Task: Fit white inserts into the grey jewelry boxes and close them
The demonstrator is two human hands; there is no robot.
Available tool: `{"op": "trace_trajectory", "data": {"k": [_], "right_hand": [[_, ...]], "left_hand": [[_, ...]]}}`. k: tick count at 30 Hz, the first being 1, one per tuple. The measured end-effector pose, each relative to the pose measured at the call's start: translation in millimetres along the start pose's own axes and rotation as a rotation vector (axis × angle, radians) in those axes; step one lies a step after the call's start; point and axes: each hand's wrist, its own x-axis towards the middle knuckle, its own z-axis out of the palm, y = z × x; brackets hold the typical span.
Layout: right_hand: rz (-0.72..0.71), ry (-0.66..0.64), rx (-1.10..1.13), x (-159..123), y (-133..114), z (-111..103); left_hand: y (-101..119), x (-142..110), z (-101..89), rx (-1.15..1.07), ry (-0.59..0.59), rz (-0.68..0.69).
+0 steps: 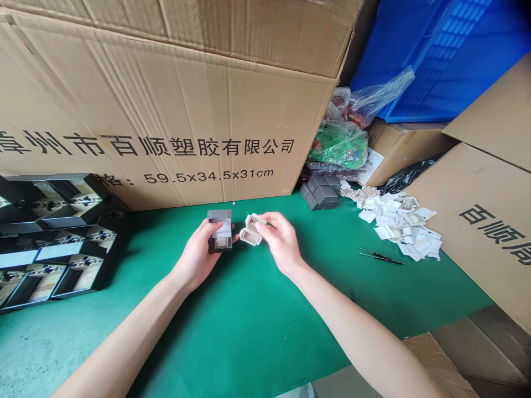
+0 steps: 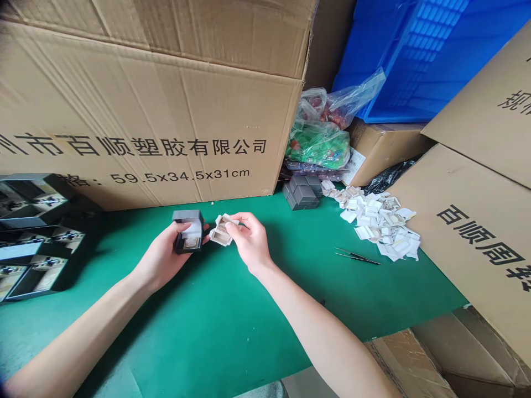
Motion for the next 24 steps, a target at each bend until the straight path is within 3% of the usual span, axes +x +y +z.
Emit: {"op": "trace_trajectory", "data": {"k": [4, 12, 15, 19, 24], "right_hand": [[0.051, -0.004, 0.044, -0.5, -0.6, 1.3], [0.079, 0.009, 0.045, 2.3, -2.1, -1.5], [0.059, 0.028, 0.02, 3.6, -1.7, -2.9], [0.016, 0.055, -0.047, 4.7, 1.3, -4.4], [-0.068, 0.072, -0.077, 5.1, 3.9, -5.2]], "left_hand": [[5.3, 0.8, -2.1, -0.039, 0.045, -0.037], [10.0, -4.2, -3.4, 0.133, -0.084, -0.06], [10.6, -3.6, -6.6, 0.207, -0.156, 0.017], [13.7, -4.3, -10.0, 0.579, -0.319, 0.163], [15.0, -7.5, -9.1, 0.784, -0.345, 0.275]]}}
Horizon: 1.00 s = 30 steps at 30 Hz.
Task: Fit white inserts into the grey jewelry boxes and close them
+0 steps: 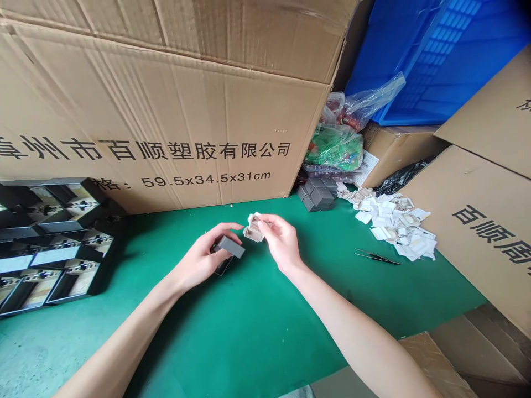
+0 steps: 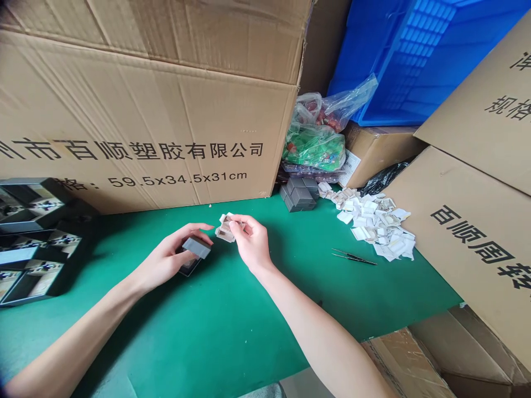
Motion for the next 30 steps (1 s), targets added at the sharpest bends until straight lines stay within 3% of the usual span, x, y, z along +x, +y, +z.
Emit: {"op": "trace_trajectory", "data": {"k": [5, 8, 22, 30], "right_hand": [[-0.08, -0.002, -0.011, -1.5, -3.4, 0.2], [-0.12, -0.034, -0.032, -4.6, -8.7, 0.7], [-0.252, -0.149, -0.103, -14.4, -12.6, 5.8], [-0.343, -0.197, -0.286, -13.4, -11.5, 1.3]], "left_hand": [[8.2, -5.5, 3.8, 0.319, -0.065, 0.171], [13.7, -9.6, 6.3, 0.404, -0.04, 0.204], [8.0, -7.2, 8.8, 0.221, -0.062, 0.139], [5.1, -7.6, 10.2, 0.17, -0.037, 0.121]]}}
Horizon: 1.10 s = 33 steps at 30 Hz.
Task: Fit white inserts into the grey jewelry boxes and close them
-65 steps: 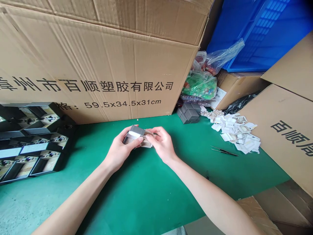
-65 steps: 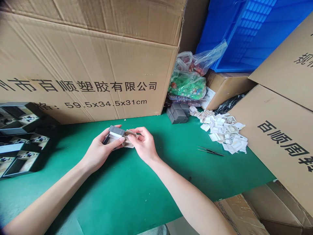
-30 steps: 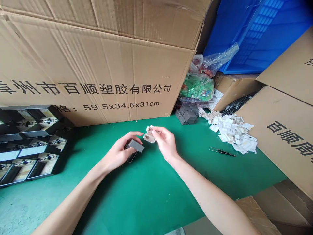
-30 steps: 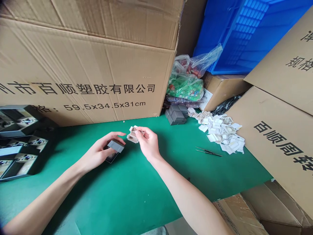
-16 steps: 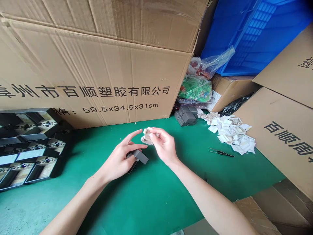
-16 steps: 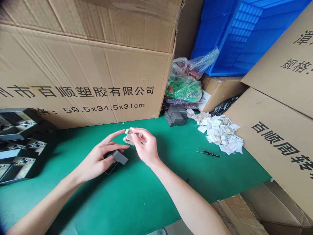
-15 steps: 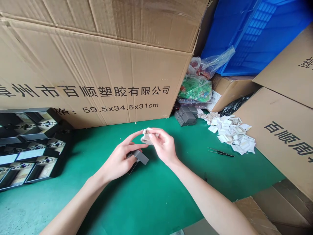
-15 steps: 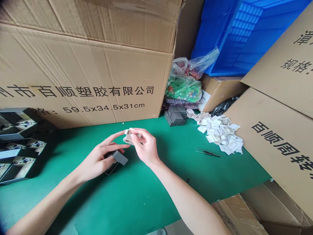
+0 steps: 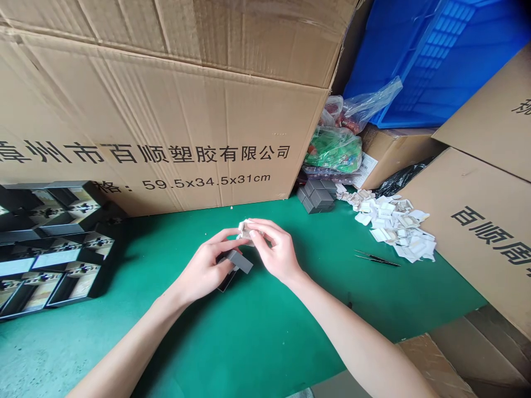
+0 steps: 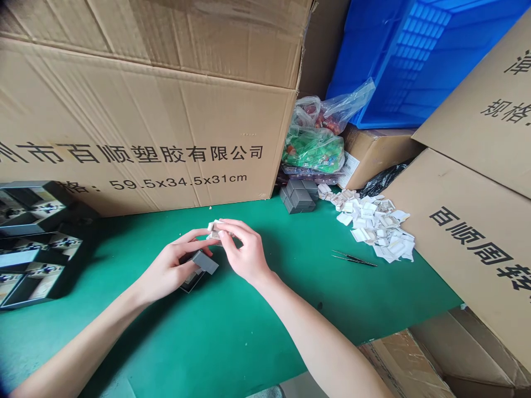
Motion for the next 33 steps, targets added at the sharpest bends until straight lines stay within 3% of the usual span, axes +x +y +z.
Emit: {"op": "trace_trajectory", "data": {"k": [7, 17, 21, 33], "right_hand": [[-0.068, 0.001, -0.128, -1.1, 4.8, -1.0], [-0.174, 0.003, -0.186, 0.8, 9.1, -1.1], [-0.175, 0.003, -0.193, 0.8, 9.9, -1.4], [-0.05, 0.069, -0.122, -0.9, 13.3, -0.3]], "left_hand": [[-0.4, 0.6, 0.3, -0.029, 0.026, -0.029], [0.5, 0.1, -0.2, -0.237, 0.066, -0.112], [5.8, 1.7, 0.5, -0.299, 0.107, -0.138], [3.7, 0.8, -3.8, -0.196, 0.044, -0.164]]}}
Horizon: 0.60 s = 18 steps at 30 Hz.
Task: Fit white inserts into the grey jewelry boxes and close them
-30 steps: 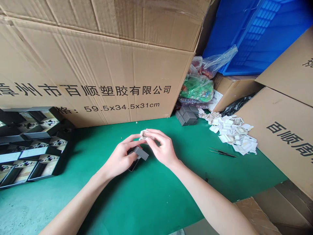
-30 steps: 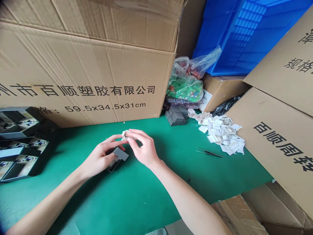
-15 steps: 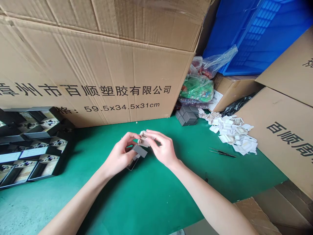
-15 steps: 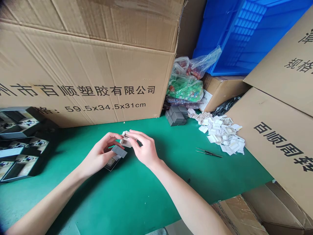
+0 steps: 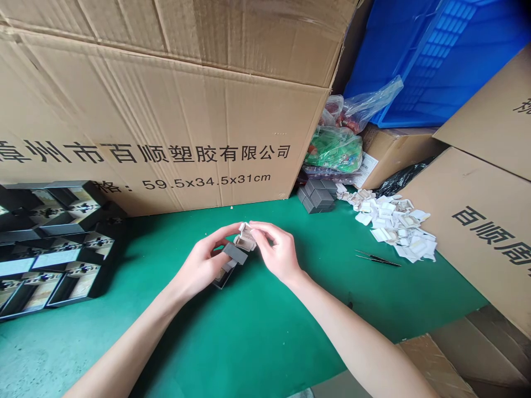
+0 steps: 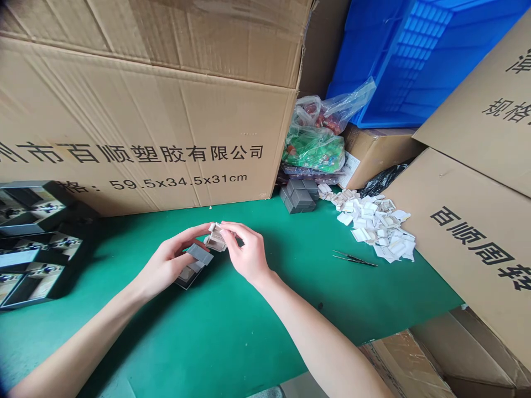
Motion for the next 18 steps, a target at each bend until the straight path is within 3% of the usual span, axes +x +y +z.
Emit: {"op": "trace_trajectory", "data": {"k": [8, 18], "right_hand": [[0.076, 0.034, -0.007, 2.4, -2.6, -3.6], [0.112, 0.049, -0.008, 1.9, -1.6, -1.6]], "left_hand": [[-1.4, 2.2, -7.6, 0.091, -0.024, -0.047], [1.9, 3.6, -7.5, 0.197, -0.039, 0.02]]}}
